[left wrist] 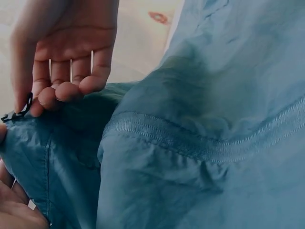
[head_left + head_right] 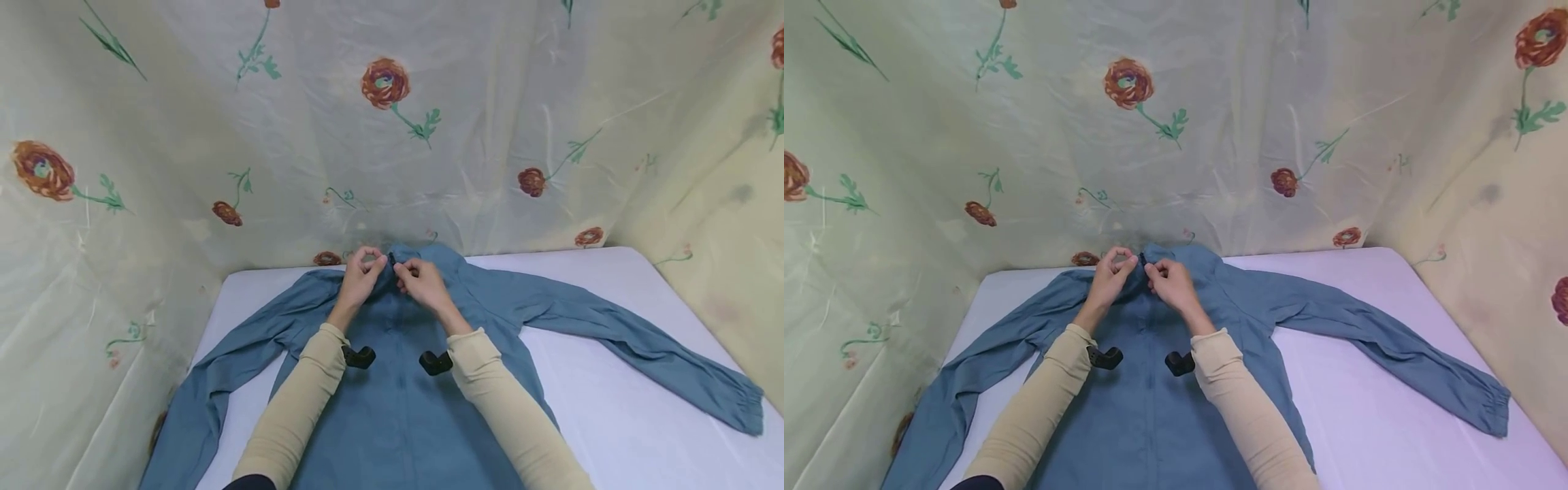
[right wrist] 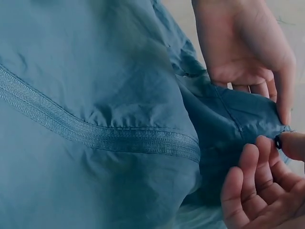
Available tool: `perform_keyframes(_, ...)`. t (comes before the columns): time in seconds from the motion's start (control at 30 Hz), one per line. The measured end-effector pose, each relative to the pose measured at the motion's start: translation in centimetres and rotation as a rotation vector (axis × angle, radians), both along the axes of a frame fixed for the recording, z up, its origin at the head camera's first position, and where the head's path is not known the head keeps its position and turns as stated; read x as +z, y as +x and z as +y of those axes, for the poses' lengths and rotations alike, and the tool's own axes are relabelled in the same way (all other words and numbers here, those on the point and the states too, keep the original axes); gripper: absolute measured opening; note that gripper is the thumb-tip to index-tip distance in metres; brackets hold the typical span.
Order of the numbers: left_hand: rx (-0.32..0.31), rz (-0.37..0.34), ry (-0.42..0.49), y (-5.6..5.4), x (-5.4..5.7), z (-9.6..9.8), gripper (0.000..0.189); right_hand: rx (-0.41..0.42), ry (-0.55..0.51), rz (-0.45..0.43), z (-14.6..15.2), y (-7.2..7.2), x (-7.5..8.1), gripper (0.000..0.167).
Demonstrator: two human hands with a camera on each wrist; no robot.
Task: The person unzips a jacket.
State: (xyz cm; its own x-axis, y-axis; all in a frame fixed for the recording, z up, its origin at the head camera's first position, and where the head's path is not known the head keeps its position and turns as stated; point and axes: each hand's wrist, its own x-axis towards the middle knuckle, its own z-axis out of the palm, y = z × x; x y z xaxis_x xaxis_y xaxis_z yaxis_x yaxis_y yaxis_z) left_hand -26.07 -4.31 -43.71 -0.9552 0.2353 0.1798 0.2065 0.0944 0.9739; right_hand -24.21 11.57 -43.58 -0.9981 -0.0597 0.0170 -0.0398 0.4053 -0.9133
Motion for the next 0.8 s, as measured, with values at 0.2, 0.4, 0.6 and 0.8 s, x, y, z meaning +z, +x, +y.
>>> perform_keyframes(0.2, 0.036, -0.004, 0.002, -1.5, -2.6, -0.2, 0.037, 0.023, -0.039, -0.011, -0.6, -0.1, -0.4, 0.036)
perform_keyframes(0.4, 0.143, 0.018, -0.030, -1.5, -2.9, 0.5, 0.032, 0.034, -0.107, 0.006, -0.7, -0.1, -0.7, 0.035)
perform_keyframes(0.6, 0.232, -0.078, -0.074, -1.3, -2.6, 1.3, 0.028, 0.016, -0.134, 0.025, -0.6, -0.1, -1.2, 0.033)
perform_keyframes(0.8, 0.325, -0.079, -0.084, -1.9, -2.0, 1.7, 0.027, -0.015, -0.136, 0.075, -1.0, -0.5, -1.2, 0.029)
